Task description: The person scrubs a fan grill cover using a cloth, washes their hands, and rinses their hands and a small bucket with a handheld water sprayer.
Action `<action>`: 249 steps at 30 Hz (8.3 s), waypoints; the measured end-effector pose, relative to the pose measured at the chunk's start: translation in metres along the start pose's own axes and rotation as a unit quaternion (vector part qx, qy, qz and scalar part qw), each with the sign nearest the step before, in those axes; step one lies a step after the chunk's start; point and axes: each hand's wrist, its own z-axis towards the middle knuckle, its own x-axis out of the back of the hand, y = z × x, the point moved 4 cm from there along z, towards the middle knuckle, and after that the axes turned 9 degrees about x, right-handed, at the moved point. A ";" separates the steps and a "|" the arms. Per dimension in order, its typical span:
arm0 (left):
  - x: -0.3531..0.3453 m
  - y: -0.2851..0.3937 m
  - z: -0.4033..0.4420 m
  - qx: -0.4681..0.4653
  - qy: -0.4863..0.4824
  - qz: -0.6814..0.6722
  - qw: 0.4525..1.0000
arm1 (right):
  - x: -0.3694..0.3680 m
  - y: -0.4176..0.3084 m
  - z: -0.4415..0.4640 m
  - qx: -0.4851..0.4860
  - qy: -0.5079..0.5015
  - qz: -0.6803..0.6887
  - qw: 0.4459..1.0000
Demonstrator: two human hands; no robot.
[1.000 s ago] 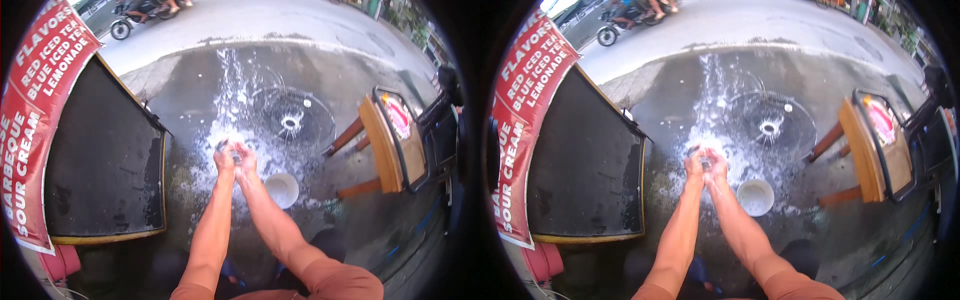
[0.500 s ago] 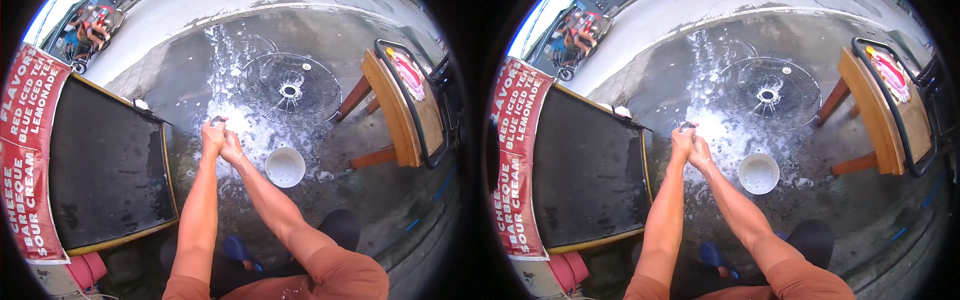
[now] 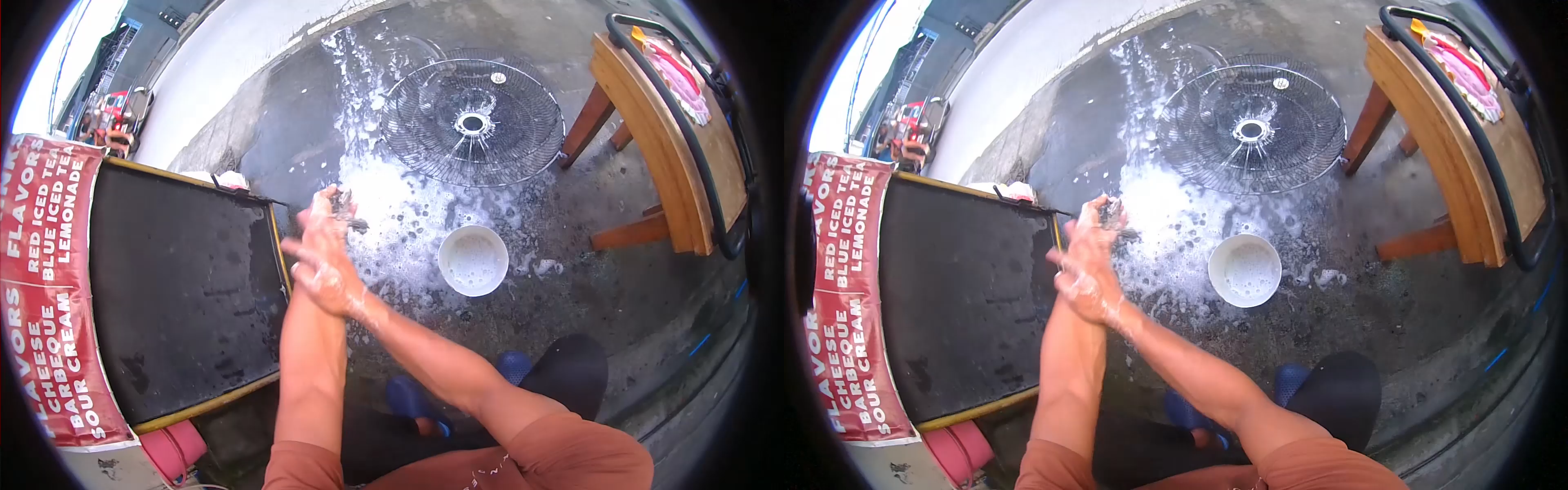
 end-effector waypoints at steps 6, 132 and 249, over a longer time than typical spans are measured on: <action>-0.048 0.045 -0.018 -0.180 0.175 0.675 0.694 | 0.022 0.023 0.032 0.173 0.026 0.010 0.984; 0.243 0.044 -0.906 0.368 0.492 0.119 0.780 | 0.615 -0.330 -0.120 -0.709 -0.197 0.052 0.675; 0.859 0.511 -1.092 0.070 0.452 0.744 0.486 | -0.137 -0.812 -0.152 -0.332 0.166 0.018 0.928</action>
